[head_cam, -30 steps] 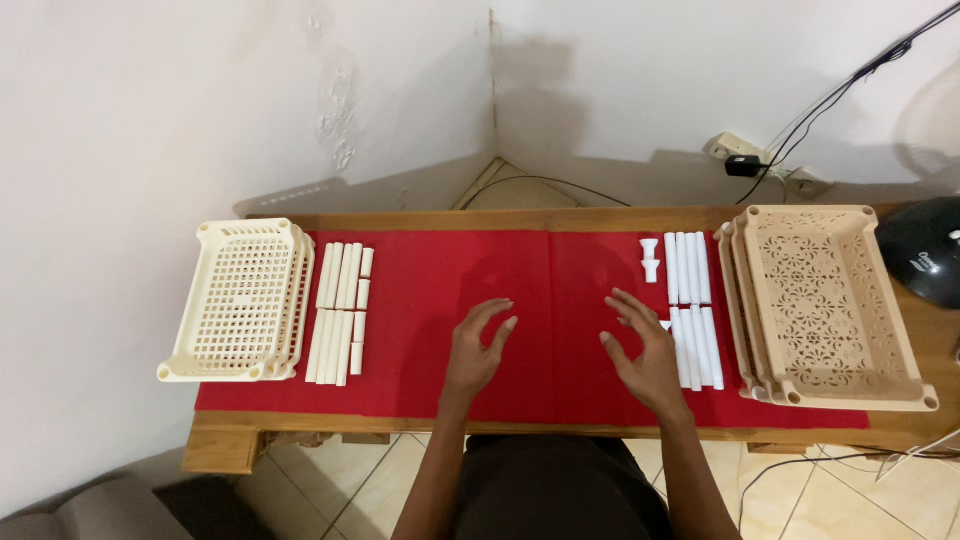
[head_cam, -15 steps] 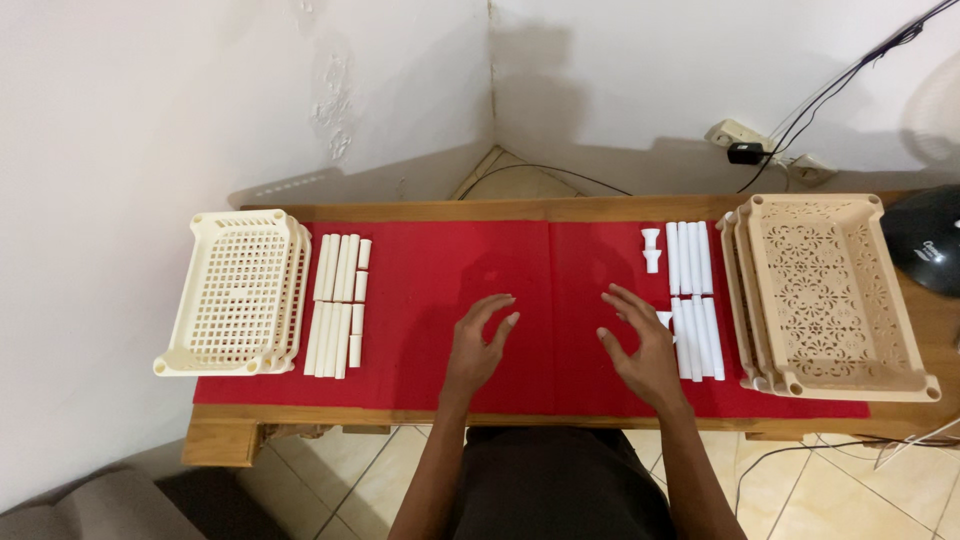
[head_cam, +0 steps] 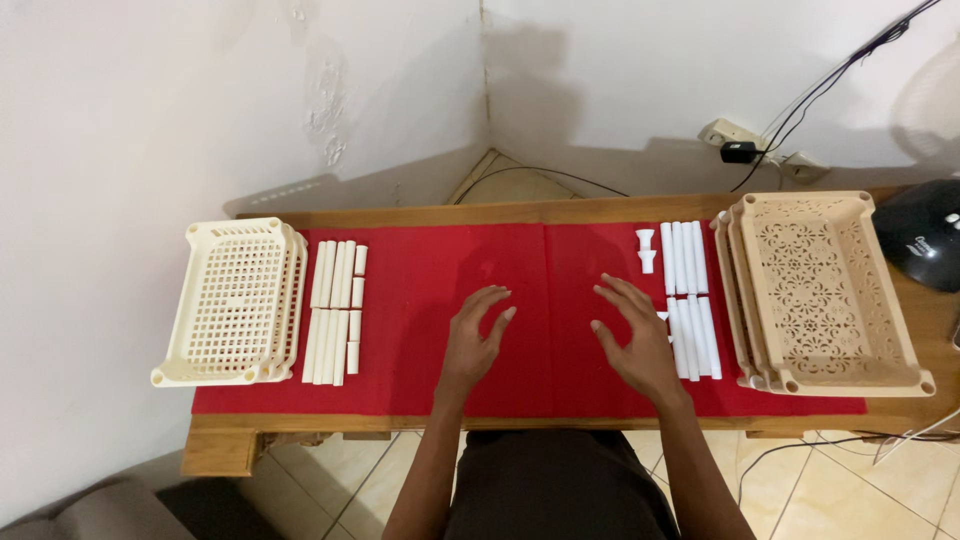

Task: The person assembles a plastic storage rack by inserting white plastic rods into beige perforated trays and attaching white connectors. They repeatedly insert and remove rods, then stack the trays and organize the remaining components on the table.

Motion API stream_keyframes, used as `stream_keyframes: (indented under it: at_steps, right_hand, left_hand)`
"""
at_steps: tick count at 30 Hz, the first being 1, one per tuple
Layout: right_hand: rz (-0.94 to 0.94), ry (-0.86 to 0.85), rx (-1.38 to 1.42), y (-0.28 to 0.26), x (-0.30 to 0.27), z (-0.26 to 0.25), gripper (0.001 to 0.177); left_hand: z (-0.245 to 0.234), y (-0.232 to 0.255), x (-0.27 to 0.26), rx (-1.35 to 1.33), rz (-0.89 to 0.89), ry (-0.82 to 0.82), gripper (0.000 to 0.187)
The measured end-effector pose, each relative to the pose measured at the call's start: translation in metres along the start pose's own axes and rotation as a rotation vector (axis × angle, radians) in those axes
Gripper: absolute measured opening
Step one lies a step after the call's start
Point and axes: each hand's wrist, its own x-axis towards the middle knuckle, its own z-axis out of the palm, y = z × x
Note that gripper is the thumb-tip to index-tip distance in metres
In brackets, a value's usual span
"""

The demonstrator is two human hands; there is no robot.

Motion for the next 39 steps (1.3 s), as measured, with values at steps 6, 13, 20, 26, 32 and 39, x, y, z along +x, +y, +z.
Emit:
stream_keyframes:
  at_steps: [6, 13, 20, 26, 32, 39]
  right_hand:
    - [-0.01, 0.001, -0.013, -0.003, 0.006, -0.002, 0.05]
    - [0.003, -0.003, -0.011, 0.001, 0.01, -0.002, 0.049]
    - [0.012, -0.008, -0.013, 0.003, 0.011, 0.002, 0.05]
    - [0.011, -0.006, 0.002, 0.005, 0.009, 0.004, 0.05]
    - [0.003, -0.003, -0.008, 0.009, 0.009, 0.005, 0.049]
    - [0.029, 0.001, -0.013, 0.012, 0.006, 0.005, 0.05]
  left_hand:
    - [-0.001, 0.005, 0.005, 0.016, 0.044, 0.012, 0.031]
    - [-0.001, 0.004, 0.01, 0.034, 0.051, 0.004, 0.031]
    - [0.002, 0.001, 0.012, 0.023, 0.042, -0.008, 0.031]
    - [0.004, -0.003, 0.011, 0.032, 0.029, -0.02, 0.031]
    - [0.004, -0.006, 0.011, 0.033, 0.04, -0.007, 0.03]
    - [0.007, -0.009, 0.005, -0.004, -0.016, -0.009, 0.031]
